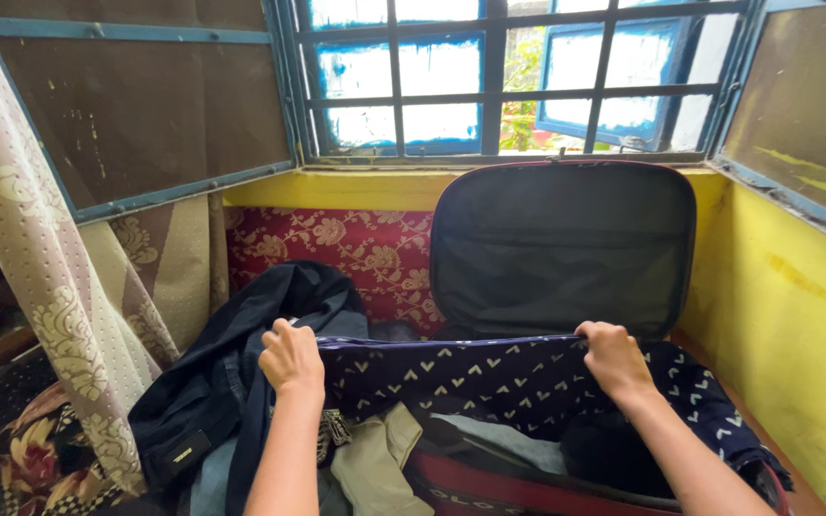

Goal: The person folds a dark blue patterned cloth by hand and places it into an open suitcase. They then smooth the cloth inside the suitcase to fit it neatly.

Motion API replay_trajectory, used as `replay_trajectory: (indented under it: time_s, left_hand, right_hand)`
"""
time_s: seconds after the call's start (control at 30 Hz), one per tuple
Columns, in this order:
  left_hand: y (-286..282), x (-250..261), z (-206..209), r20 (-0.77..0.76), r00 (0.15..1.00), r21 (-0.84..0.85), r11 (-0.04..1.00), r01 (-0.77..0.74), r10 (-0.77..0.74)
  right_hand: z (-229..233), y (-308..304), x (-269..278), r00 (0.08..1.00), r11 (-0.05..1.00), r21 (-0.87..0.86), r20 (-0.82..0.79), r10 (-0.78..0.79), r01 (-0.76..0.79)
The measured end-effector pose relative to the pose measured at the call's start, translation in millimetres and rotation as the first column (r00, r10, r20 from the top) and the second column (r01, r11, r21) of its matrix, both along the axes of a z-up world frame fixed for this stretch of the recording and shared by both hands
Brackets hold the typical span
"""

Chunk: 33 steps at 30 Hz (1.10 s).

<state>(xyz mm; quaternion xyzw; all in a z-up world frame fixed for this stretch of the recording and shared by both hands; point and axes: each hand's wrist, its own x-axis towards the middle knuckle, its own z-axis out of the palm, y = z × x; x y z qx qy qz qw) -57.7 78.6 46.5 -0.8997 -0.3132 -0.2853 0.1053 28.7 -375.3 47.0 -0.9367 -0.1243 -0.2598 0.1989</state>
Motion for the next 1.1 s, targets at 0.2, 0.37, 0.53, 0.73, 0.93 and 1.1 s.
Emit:
replay_trajectory:
  time_s: [0.2, 0.37, 0.53, 0.73, 0.93, 1.1]
  left_hand:
    - [20, 94, -54, 0.194, 0.979, -0.731, 0.675, 0.099, 0.067]
    - [9, 239, 2, 0.766, 0.640, -0.440, 0.682, 0.584, -0.053]
    - [19, 257, 97, 0.825, 0.505, -0.217, 0.682, 0.699, -0.255]
    - [66, 165, 33, 0.718, 0.603, -0.129, 0.785, 0.606, -0.348]
    - [92, 67, -78, 0.224, 0.959, -0.464, 0.846, 0.262, -0.174]
    - [94, 18, -107, -0.086, 0.994, -0.241, 0.970, 0.044, -0.067]
  right_hand:
    - [-13, 1, 25, 0.997, 0.982, 0.175, -0.060, -0.056, 0.066]
    - [-16, 3, 49, 0.985, 0.935, 0.320, 0.036, -0.171, 0.151]
    - [-5, 28, 59, 0.983, 0.945, 0.327, 0.165, -0.082, 0.024]
    - [-66, 57, 41, 0.978, 0.972, 0.154, 0.138, 0.157, -0.177]
    - [-160, 63, 42, 0.936, 0.942, -0.180, -0.268, 0.228, -0.282]
    - [-198, 67, 41, 0.895, 0.843, -0.354, -0.339, 0.288, -0.405]
